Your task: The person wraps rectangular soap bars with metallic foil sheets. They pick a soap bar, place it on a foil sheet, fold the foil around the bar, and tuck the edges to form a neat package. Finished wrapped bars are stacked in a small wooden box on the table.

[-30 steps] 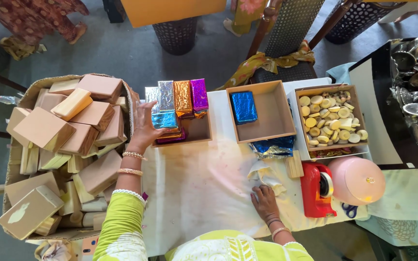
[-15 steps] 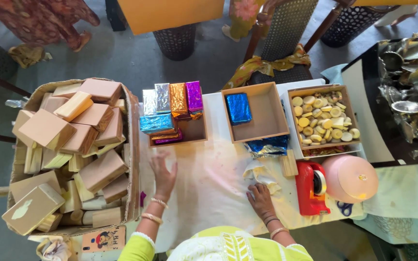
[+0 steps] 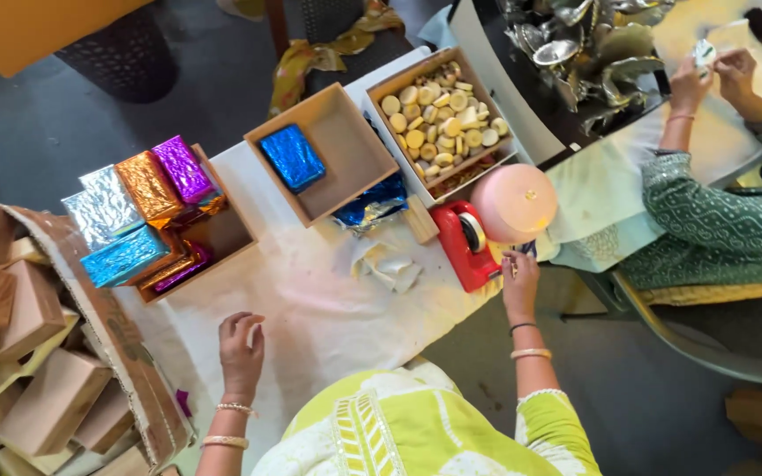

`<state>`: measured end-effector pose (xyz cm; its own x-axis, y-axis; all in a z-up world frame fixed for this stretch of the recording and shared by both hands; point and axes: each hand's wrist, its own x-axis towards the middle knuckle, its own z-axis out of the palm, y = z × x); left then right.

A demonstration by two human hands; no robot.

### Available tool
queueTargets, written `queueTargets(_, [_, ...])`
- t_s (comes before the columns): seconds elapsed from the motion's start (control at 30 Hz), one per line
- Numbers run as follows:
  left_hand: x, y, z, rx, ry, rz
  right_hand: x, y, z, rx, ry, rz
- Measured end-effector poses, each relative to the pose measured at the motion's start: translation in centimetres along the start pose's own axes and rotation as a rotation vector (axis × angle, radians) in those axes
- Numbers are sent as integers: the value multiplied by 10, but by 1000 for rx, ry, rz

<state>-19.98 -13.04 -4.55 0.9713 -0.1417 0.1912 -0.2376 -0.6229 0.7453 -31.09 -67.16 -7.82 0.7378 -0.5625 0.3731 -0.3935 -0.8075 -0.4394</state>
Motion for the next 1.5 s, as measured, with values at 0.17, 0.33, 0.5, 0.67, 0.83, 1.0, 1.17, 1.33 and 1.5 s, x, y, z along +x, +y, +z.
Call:
queueTargets(0.17, [10,10,-5,-22,-13,11,-1,21,2,265,-262,217])
queueTargets(0.33, [4,10,-3,-53,-20,-20,1,16,4,285,-312,214])
queueTargets(0.5, [-4,2,-3,-55,-56,-46,6,16,4,148,-317,68])
queueTargets(0.67, [-3,2,-9,-41,-37,-74,4,20,8,291,-250,175])
queueTargets(0.83, [21,8,-33,33,91,-27,-13,29,15,382,-325,265])
queueTargets(1.0, [70,11,-65,95,221,54,-31,38,17,470,-177,348])
queueTargets(1.17, [130,9,-93,219,305,170,-43,68,41,711,-119,334])
queueTargets(1.33, [184,-8,-101,365,264,180,-43,64,36,751,-110,406])
queueTargets(1.5, [224,-17,-102,555,8,245,-41,72,36,793,-120,489])
